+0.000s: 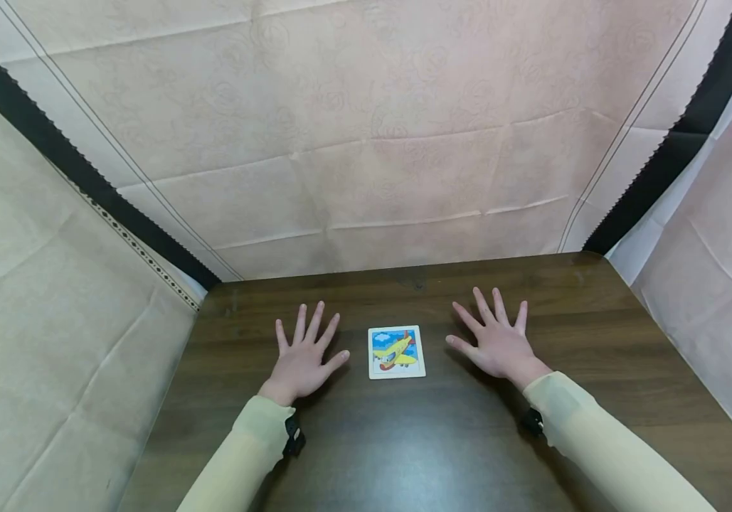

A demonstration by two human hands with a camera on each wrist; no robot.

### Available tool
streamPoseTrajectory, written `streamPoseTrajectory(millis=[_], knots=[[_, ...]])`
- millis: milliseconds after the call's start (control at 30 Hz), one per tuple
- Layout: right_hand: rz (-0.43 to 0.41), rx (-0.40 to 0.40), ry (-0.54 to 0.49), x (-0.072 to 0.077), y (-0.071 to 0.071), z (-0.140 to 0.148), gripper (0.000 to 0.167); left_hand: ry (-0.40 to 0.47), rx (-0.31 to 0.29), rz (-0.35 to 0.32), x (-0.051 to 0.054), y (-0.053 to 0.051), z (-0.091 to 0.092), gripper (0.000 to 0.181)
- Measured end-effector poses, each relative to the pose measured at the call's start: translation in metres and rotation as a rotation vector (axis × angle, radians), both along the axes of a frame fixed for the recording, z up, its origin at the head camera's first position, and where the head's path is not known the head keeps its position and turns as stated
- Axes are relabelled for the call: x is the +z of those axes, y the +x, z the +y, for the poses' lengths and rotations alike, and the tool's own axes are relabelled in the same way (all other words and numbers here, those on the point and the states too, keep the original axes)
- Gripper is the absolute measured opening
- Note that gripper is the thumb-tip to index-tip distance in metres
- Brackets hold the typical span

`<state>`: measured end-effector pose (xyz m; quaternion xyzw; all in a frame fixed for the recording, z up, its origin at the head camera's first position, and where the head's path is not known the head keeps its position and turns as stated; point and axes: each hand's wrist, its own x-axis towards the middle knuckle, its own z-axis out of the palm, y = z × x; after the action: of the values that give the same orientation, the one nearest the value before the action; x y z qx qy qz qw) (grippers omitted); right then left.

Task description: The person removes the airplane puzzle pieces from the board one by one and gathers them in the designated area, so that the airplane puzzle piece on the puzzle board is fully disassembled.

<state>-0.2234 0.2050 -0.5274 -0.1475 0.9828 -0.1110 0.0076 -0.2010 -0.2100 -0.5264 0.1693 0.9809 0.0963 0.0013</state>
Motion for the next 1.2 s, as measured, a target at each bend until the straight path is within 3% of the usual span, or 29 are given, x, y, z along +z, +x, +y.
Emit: streamPoseTrajectory(millis=[233,433,567,833,1200], knots=[[-0.034,0.021,-0.141,0.002,-0.005,-0.004,0.077,0.046,-0.019,-0.137,0.01,0.013,0.021,0.078],[-0.053,0.025,-0.348,0.007,-0.012,-0.014,0.053,0.16,-0.088,-0.161,0.018,0.032,0.05,0.068],[-0.05,0.042,-0.465,0.01,-0.015,-0.025,0.039,0.188,-0.15,-0.175,0.017,0.043,0.065,0.063],[-0.1,0.081,-0.488,0.015,-0.017,-0.051,0.032,0.111,-0.267,-0.177,0.012,0.054,0.078,0.063],[-0.151,0.154,-0.507,0.013,-0.024,-0.084,0.029,-0.02,-0.321,-0.171,0.005,0.06,0.071,0.062]])
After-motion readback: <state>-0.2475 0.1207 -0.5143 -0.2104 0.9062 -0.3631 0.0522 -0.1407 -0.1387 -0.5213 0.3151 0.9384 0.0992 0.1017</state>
